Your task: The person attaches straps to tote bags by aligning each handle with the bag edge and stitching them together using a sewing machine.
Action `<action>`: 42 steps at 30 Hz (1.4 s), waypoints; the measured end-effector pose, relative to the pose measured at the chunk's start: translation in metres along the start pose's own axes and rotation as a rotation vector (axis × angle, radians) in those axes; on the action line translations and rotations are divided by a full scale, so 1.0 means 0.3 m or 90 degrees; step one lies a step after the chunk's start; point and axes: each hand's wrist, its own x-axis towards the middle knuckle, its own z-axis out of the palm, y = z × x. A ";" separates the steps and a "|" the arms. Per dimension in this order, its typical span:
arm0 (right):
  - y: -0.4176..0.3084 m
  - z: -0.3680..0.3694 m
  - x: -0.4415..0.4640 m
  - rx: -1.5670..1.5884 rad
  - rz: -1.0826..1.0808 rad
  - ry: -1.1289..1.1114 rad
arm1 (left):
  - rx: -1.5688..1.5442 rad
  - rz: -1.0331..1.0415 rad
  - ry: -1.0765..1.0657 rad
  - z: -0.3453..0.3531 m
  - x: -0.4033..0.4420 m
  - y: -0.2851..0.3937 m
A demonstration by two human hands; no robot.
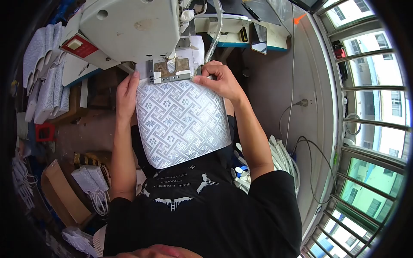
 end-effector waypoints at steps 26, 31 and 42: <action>-0.019 -0.008 0.012 -0.249 -0.205 0.068 | -0.112 0.008 -0.094 0.121 -0.416 0.175; 0.001 0.014 -0.018 -0.203 -0.152 0.081 | -0.164 -0.015 -0.092 0.122 -0.419 0.194; -0.028 0.002 0.002 -0.176 -0.065 0.066 | 0.513 0.224 0.068 0.125 -0.295 0.291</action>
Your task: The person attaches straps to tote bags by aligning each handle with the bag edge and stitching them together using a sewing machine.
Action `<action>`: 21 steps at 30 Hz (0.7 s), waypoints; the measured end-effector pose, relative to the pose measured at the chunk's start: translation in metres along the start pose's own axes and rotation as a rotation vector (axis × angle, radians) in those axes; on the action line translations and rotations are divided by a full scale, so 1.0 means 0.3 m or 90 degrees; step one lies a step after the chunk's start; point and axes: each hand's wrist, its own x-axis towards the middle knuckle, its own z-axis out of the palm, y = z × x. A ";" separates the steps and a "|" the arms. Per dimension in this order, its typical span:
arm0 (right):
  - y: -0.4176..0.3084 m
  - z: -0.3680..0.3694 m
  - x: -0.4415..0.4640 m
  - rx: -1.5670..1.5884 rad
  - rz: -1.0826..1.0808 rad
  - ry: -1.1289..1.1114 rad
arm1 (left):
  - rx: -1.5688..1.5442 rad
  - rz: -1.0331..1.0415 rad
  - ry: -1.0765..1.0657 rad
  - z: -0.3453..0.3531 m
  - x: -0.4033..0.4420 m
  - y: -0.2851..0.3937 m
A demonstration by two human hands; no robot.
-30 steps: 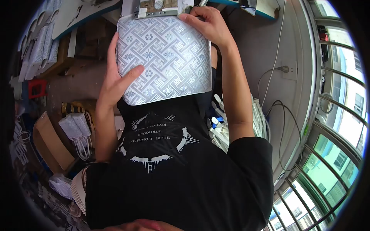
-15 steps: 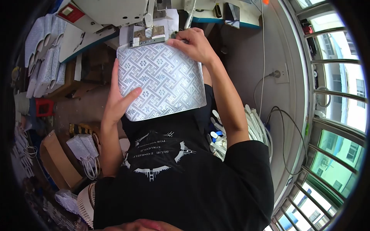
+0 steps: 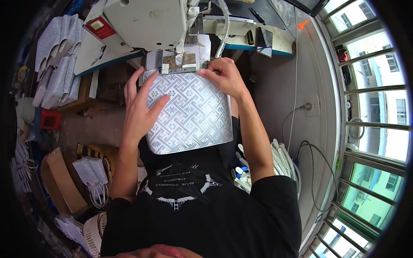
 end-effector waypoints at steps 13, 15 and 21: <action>-0.099 -0.039 0.087 -0.025 -0.035 0.107 | 0.148 0.130 0.009 0.112 0.195 0.016; -0.134 -0.028 0.143 -0.015 -0.062 0.171 | 0.176 0.144 0.016 0.117 0.199 0.020; -0.178 0.006 0.290 -0.194 -0.180 0.034 | 0.185 0.147 0.038 0.117 0.203 0.028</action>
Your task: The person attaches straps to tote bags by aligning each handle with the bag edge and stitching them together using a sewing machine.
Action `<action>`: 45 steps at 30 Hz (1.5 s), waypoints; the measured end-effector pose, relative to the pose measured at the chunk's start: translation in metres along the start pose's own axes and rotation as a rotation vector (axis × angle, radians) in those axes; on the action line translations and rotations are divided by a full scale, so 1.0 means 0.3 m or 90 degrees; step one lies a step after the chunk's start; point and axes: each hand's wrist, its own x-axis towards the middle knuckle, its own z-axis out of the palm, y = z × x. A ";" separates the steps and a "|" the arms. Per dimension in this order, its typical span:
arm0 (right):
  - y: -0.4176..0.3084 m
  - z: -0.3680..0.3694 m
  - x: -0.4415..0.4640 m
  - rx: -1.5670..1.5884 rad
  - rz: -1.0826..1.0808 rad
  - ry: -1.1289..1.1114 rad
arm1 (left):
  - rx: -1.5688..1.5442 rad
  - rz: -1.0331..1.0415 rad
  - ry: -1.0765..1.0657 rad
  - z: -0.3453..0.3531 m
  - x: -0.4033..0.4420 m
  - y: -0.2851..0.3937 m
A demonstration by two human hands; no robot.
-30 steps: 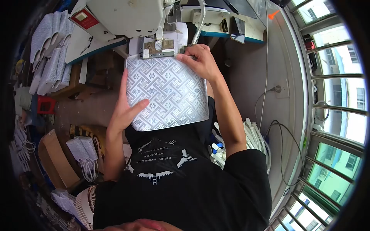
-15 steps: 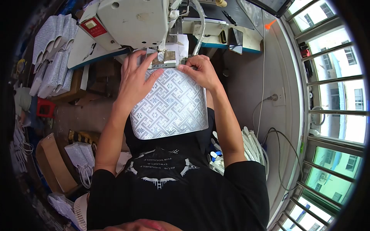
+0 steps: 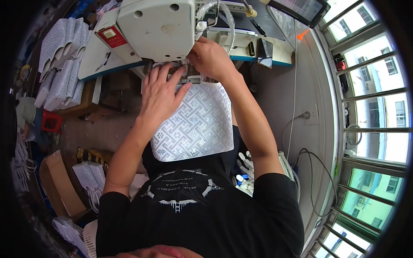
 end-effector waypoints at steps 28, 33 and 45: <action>0.010 0.042 0.011 0.049 0.098 -0.138 | -0.108 0.015 0.007 -0.023 -0.032 -0.049; 0.017 0.057 0.038 -0.027 0.130 -0.212 | -0.091 0.034 -0.003 -0.014 -0.049 -0.028; 0.067 0.041 0.052 0.068 0.060 -0.236 | -0.140 0.045 -0.046 -0.038 0.001 -0.049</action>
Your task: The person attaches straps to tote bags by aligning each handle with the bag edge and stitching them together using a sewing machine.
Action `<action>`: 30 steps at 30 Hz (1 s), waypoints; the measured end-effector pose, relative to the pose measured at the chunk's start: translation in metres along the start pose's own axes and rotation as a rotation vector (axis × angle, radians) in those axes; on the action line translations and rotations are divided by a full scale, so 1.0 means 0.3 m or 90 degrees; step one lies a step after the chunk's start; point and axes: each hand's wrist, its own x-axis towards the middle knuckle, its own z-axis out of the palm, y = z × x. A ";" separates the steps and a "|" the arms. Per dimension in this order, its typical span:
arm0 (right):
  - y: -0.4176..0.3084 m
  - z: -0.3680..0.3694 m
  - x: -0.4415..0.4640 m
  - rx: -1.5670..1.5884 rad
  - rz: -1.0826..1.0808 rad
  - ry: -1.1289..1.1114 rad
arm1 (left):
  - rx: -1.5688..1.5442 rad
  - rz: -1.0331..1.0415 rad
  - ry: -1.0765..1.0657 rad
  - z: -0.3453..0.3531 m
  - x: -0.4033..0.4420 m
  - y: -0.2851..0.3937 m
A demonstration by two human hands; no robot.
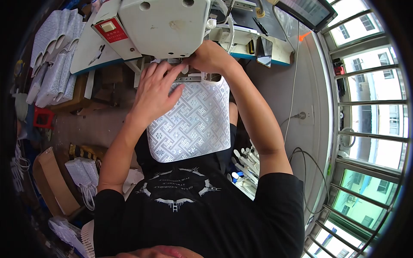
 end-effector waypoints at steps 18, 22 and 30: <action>-0.003 -0.094 0.014 0.101 0.034 -0.093 | 0.064 0.005 0.049 0.002 0.009 0.006; -0.029 -0.172 0.009 0.196 0.238 -0.227 | 0.078 0.012 0.093 0.023 0.003 0.007; -0.037 -0.176 0.015 0.187 0.266 -0.252 | 0.056 -0.002 0.060 0.020 -0.002 -0.008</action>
